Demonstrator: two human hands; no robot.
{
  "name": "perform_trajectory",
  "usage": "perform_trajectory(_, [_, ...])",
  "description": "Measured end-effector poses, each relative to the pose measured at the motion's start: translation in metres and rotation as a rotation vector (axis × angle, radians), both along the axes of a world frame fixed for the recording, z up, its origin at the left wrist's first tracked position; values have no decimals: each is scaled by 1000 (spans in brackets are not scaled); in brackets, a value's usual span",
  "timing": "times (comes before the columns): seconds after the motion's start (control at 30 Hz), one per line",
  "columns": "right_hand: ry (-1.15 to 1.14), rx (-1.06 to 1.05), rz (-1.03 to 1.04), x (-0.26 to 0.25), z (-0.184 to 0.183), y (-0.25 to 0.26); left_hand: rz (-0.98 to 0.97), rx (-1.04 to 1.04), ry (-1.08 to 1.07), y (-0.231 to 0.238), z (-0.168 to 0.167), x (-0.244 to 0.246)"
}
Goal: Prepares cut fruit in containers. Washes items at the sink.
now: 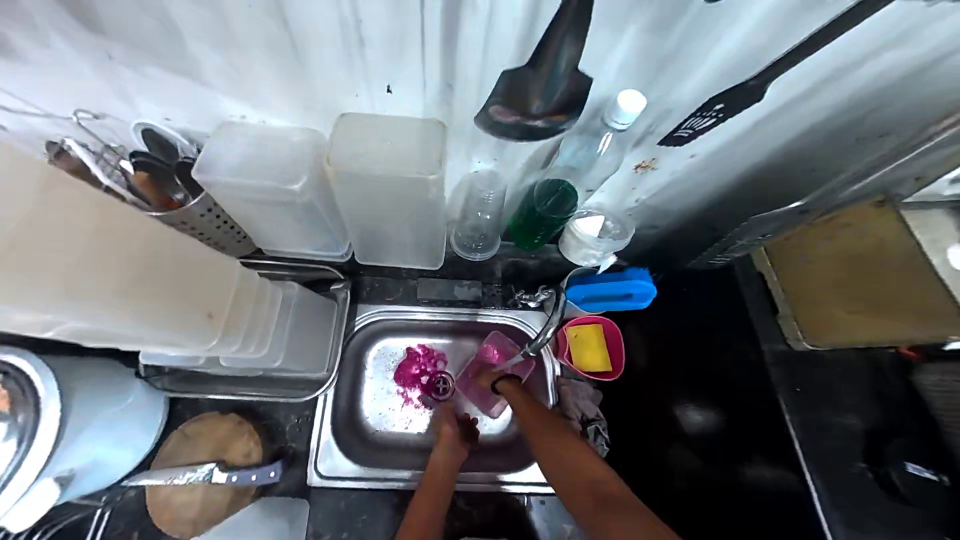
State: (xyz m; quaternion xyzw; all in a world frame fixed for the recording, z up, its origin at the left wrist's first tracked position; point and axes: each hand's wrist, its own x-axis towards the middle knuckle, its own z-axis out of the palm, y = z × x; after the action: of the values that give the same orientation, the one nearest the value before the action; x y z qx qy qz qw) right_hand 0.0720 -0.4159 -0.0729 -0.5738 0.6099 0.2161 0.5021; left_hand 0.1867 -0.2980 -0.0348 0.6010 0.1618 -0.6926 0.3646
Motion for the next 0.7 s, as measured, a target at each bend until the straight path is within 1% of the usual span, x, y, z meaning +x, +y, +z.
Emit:
perform_trajectory(0.03, [16, -40, -11, -2, -1, 6, -29, 18, -46, 0, -2, -2])
perform_trajectory(0.07, [-39, -56, 5, -2, 4, 12, -73, 35, -174, 0, -1, -3])
perform_trajectory(0.1, [-144, -85, 6, 0, 8, 13, -110, 30, -350, -4, 6, -1])
perform_trajectory(0.17, [-287, -181, -61, 3, 28, 11, -148, -93, -611, -18, 31, 6])
perform_trajectory(0.2, [-315, -227, -139, 1, 45, 10, -127, -217, -671, -27, 44, 6])
perform_trajectory(0.23, [-340, -279, -250, -6, 56, 12, -90, -356, -652, -35, 56, 6])
perform_trajectory(0.27, [-374, -309, -393, -15, 61, 17, -44, -463, -582, -38, 64, 6])
perform_trajectory(0.3, [-406, -321, -542, -26, 61, 21, -22, -524, -484, -40, 70, 7])
perform_trajectory(0.37, [-505, -345, -767, -52, 49, 27, -4, -531, -315, -34, 84, 15])
perform_trajectory(0.4, [-566, -347, -836, -57, 43, 29, 3, -562, -287, -25, 89, 25])
perform_trajectory(0.43, [-597, -344, -874, -55, 45, 32, -4, -642, -311, -10, 91, 38])
perform_trajectory(0.47, [-603, -343, -871, -52, 52, 35, -27, -749, -402, 8, 94, 52])
perform_trajectory(0.53, [-626, -381, -790, -51, 61, 42, -103, -968, -731, 48, 112, 84])
perform_trajectory(0.57, [-636, -412, -759, -52, 62, 44, -116, -1035, -891, 68, 123, 102])
perform_trajectory(0.6, [-625, -436, -736, -51, 63, 47, -108, -1045, -1040, 88, 139, 120])
perform_trajectory(0.63, [-601, -472, -705, -51, 66, 49, -83, -991, -1198, 109, 156, 138])
perform_trajectory(0.67, [-569, -526, -662, -50, 69, 50, -48, -875, -1344, 129, 178, 155])
perform_trajectory(0.7, [-534, -611, -603, -48, 72, 50, 1, -698, -1458, 142, 207, 167])
